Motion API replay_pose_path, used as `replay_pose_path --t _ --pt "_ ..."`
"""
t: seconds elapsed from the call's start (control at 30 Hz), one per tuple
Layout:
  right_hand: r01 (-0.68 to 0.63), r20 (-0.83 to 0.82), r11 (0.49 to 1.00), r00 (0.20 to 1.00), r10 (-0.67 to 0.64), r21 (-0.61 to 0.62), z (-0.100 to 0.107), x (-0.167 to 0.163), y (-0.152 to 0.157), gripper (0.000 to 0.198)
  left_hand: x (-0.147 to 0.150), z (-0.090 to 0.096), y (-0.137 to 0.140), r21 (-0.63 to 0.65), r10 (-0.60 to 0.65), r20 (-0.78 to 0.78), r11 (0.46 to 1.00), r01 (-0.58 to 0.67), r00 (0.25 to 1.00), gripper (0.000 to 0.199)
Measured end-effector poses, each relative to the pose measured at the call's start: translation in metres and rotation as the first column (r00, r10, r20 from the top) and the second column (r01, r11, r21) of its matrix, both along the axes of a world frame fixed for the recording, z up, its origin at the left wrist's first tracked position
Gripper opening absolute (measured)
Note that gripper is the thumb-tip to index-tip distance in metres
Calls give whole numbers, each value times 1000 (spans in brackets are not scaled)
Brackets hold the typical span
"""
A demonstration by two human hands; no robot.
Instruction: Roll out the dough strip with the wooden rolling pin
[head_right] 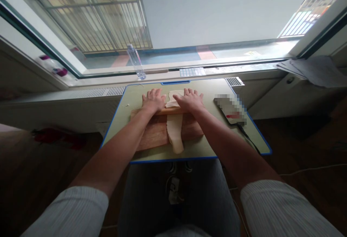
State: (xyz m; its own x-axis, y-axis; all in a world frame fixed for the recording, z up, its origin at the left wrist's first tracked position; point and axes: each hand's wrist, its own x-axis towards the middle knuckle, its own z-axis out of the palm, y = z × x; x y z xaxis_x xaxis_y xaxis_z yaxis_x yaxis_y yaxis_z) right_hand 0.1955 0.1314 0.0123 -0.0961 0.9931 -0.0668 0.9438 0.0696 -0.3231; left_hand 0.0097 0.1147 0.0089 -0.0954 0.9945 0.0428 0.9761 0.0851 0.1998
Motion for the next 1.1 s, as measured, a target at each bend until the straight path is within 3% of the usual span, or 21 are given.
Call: replay_pose_path --t 0.4,0.67,0.9,1.1 --pt "9 65 1000 998 -11 23 2 5 -37 88 4 1 -28 -68 -5 24 998 6 1000 70" --pt "-5 156 993 988 -14 119 0 7 -92 76 9 0 -74 -62 -22 -9 998 21 1000 70" --pt "-31 182 994 983 10 110 3 12 -138 85 16 3 -125 -59 -20 24 998 21 1000 68" --pt "-53 210 990 977 25 128 2 14 -155 84 17 1 -144 -15 -17 -3 1000 17 1000 68"
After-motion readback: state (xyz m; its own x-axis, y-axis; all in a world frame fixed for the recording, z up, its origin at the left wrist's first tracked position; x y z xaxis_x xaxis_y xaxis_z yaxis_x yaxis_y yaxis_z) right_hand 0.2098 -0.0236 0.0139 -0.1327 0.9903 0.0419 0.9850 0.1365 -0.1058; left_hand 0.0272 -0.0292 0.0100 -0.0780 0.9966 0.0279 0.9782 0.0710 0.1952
